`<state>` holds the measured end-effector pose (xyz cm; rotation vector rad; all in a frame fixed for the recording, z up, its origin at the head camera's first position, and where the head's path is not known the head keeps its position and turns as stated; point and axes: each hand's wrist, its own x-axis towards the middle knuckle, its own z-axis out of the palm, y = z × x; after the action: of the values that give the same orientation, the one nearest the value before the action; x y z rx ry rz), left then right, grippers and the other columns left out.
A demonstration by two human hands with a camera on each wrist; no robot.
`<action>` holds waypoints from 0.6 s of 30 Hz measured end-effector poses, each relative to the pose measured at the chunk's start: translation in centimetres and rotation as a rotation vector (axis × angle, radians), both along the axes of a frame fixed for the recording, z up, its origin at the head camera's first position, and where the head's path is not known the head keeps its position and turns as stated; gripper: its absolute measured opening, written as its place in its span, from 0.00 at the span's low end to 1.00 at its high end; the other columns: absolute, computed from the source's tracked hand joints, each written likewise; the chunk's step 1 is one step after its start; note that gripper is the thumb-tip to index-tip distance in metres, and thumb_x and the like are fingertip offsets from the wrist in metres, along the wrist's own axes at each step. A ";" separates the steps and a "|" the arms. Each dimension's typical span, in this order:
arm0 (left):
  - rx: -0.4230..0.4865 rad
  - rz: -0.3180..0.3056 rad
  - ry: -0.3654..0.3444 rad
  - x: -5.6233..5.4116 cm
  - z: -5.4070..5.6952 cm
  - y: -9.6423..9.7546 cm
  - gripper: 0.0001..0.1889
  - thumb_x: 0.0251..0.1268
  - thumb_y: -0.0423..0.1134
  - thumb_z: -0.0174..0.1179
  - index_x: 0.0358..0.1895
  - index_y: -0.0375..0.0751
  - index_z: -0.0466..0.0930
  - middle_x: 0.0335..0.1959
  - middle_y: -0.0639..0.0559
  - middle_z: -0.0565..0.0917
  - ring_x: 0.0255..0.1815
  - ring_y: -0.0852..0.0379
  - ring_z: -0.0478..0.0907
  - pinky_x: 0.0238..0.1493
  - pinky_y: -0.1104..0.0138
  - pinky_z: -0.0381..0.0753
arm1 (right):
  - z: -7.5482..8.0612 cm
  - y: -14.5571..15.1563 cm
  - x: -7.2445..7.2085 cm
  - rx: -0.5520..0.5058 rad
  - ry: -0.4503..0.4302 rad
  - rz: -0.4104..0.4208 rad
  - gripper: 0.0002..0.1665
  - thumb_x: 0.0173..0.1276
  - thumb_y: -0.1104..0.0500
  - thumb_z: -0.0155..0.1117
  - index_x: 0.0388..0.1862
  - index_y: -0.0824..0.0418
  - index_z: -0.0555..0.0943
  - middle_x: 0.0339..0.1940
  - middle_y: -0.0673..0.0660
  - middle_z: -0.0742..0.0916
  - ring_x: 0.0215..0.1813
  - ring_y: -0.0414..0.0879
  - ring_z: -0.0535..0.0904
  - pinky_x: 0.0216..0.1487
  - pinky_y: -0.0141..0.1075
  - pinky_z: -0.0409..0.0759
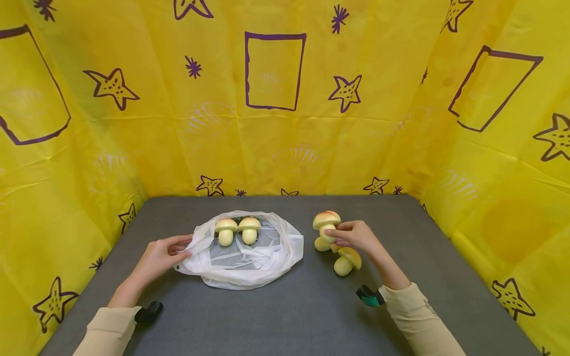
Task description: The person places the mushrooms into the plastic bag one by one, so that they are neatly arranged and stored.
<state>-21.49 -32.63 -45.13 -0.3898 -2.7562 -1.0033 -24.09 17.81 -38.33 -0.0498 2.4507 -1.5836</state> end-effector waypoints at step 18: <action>-0.004 -0.005 0.014 0.1 0.0 0.0 0.24 0.54 0.41 0.69 0.56 0.40 0.80 0.49 0.44 0.85 0.39 0.63 0.85 0.37 0.73 0.83 | -0.1 -3.0 -1.1 0.064 0.038 0.010 0.31 0.57 0.45 0.71 0.47 0.70 0.82 0.45 0.65 0.86 0.42 0.57 0.86 0.45 0.45 0.84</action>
<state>-21.44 -32.64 -45.11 -0.4027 -2.7461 -0.9929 -25.20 14.84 -38.46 -0.0819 2.5240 -1.5119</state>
